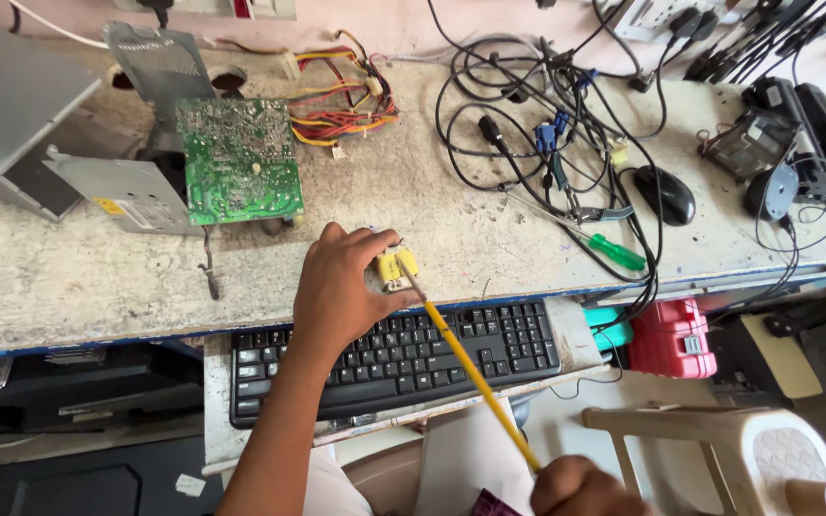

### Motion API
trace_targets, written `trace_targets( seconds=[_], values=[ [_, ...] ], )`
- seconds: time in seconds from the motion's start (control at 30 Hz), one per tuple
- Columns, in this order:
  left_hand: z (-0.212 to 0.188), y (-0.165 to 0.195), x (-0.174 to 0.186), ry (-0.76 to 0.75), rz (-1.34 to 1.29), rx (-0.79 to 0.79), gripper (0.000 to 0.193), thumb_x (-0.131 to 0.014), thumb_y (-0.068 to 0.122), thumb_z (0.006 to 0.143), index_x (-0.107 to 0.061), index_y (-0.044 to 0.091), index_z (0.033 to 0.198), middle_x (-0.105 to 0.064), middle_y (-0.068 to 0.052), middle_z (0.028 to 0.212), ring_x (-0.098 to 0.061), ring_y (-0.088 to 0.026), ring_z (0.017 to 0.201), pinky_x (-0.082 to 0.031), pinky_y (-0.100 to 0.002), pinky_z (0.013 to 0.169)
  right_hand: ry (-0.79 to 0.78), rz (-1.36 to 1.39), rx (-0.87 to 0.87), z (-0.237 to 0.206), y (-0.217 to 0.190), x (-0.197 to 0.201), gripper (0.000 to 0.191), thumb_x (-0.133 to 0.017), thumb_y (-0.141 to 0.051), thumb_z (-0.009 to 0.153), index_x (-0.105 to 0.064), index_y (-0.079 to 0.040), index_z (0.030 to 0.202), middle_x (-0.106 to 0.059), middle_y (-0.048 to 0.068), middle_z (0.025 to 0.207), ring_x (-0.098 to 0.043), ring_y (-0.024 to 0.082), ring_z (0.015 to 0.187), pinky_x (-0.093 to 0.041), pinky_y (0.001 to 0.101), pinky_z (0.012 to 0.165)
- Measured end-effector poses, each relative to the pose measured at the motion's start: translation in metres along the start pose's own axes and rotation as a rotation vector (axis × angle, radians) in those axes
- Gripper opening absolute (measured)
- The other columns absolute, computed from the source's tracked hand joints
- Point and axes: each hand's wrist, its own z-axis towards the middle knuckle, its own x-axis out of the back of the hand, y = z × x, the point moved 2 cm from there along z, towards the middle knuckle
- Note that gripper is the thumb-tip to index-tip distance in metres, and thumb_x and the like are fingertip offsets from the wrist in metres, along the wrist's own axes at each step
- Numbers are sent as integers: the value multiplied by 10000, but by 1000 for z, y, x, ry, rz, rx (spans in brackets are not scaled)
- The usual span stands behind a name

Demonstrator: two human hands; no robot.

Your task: The person holds a small yellow electrical component and uses a yellow screwdriver to repeatedly tap and adjust its terminals. The person also handles a green circuit board and various wires on the cluttered workbench.

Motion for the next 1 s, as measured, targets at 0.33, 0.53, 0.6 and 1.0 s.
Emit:
trace_targets(
  seconds=[0.33, 0.53, 0.6, 1.0],
  values=[
    [-3, -11, -9, 106, 53, -8, 647, -929, 375, 640, -714, 65, 1166, -660, -127, 1056, -576, -333, 990, -475, -448, 888, -27, 491, 59, -9, 35, 36, 507, -591, -425, 993, -425, -177, 584, -366, -39, 453, -331, 129, 311, -264, 353, 379],
    [-5, -23, -15, 163, -27, -15, 786, -918, 338, 661, -577, 63, 1314, -636, -132, 1112, -581, -344, 1084, -465, -464, 978, -141, 843, 75, 112, 71, 28, 582, -370, -685, 995, -472, -189, 709, -324, -30, 522, -245, 128, 396, -244, 332, 405],
    [-6, -24, -15, 188, -79, -27, 829, -914, 320, 646, -539, 59, 1337, -623, -133, 1114, -579, -344, 1086, -464, -463, 976, -234, 764, 23, 157, 76, 21, 614, -316, -725, 994, -460, -187, 735, -319, -39, 516, -224, 100, 403, -226, 317, 359],
    [-7, -54, -14, 319, -713, 146, 482, -513, 192, 911, -559, 38, 1365, -610, -92, 1125, -558, -177, 1029, -479, -322, 929, -181, 745, -133, 219, 22, 19, 663, -283, -740, 990, -383, -133, 742, -282, -8, 502, -238, 108, 357, -236, 333, 324]
  ],
)
